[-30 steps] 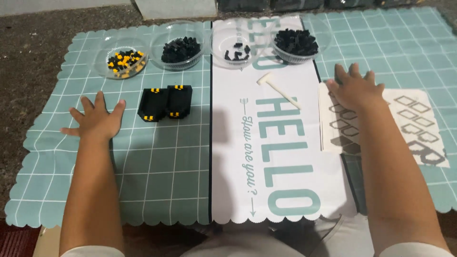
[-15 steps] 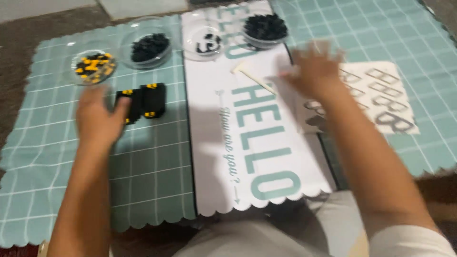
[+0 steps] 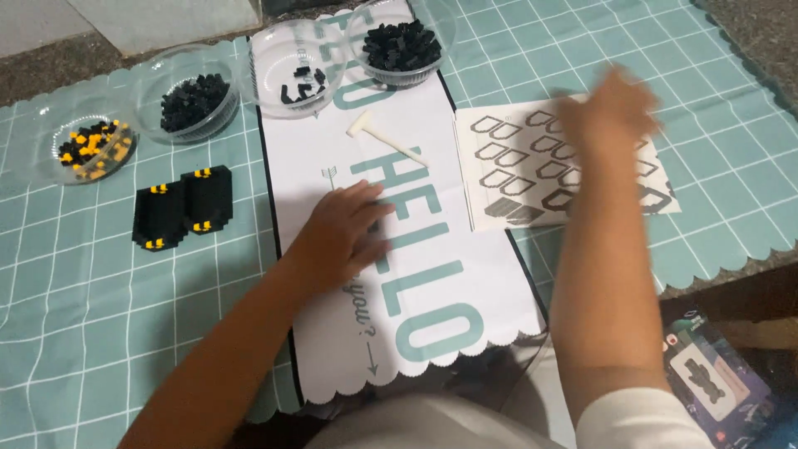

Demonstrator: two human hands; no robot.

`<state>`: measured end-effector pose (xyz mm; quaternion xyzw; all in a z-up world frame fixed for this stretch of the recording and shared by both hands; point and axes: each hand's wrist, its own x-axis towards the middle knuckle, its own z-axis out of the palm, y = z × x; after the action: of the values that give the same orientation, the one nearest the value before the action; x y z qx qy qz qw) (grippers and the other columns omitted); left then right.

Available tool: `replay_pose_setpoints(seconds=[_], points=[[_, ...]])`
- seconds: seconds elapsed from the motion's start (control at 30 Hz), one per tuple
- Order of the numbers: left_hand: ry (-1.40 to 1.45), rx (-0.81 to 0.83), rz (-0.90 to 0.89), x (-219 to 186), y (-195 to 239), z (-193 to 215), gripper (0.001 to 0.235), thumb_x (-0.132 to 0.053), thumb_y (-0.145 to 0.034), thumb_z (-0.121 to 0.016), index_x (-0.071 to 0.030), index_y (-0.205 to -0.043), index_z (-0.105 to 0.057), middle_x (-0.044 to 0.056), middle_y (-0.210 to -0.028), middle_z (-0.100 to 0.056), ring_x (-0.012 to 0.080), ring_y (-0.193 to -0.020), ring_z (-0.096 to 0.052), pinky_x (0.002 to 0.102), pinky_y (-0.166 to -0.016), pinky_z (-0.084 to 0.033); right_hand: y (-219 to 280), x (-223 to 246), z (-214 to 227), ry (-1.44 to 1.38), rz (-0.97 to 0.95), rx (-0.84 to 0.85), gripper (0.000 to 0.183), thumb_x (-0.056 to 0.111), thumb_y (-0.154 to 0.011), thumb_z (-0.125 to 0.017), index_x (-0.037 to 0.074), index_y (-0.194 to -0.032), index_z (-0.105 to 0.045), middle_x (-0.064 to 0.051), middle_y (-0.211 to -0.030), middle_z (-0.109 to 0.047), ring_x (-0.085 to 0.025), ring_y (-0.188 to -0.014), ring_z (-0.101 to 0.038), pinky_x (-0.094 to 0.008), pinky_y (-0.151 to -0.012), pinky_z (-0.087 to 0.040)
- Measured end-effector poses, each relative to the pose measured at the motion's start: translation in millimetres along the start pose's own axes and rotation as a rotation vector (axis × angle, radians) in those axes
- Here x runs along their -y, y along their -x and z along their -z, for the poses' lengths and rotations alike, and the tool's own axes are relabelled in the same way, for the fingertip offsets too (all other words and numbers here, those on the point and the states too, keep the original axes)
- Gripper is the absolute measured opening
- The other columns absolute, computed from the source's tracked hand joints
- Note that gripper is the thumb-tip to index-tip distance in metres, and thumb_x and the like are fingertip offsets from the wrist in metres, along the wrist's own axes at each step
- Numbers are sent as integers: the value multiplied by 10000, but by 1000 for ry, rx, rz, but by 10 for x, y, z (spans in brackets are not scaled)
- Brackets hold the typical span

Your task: Assembling a model using small plastic building blocks and a small plastic hammer for securing pieces.

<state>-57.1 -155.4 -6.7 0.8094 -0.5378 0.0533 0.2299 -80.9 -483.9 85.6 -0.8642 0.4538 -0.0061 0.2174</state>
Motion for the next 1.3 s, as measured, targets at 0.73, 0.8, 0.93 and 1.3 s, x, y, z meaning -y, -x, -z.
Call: replay_pose_setpoints(seconds=[0.73, 0.8, 0.93, 1.3], points=[[245, 29, 80, 81, 58, 45, 444, -260, -849, -666, -84, -1241, -552, 180, -1388, -468, 396, -1355, -341, 516, -1078, -257, -528, -817, 99, -583, 133, -7, 236, 123, -780, -573, 226, -979, -648, 40, -819, -640, -90, -679, -624, -227, -578, -557], [408, 17, 197, 61, 64, 82, 498, -414, -890, -543, -125, -1295, -508, 129, -1372, -499, 322, -1374, -338, 472, -1070, -266, -897, -1050, 14, -1001, 342, 20, 257, 76, -742, -543, 207, -949, -620, 69, -696, -521, -33, -565, -503, -190, -446, -340], [457, -67, 307, -46, 32, 237, 476, -354, -860, -590, -103, -1261, -534, 116, -1328, -536, 268, -1247, -489, 415, -1006, -402, -871, -1058, 88, -1328, 503, 55, 430, 87, -708, -490, 225, -1103, -589, 86, -934, -623, -48, -865, -630, -180, -805, -542], [1639, -397, 512, -109, 178, 289, 332, -253, -912, -556, -41, -1168, -572, 78, -962, -651, 176, -832, -635, 249, -587, -489, 209, 36, -68, -1090, 852, 400, 391, 188, -909, -387, 231, -1297, -399, 93, -614, -282, -10, -340, -254, -200, -168, -103]])
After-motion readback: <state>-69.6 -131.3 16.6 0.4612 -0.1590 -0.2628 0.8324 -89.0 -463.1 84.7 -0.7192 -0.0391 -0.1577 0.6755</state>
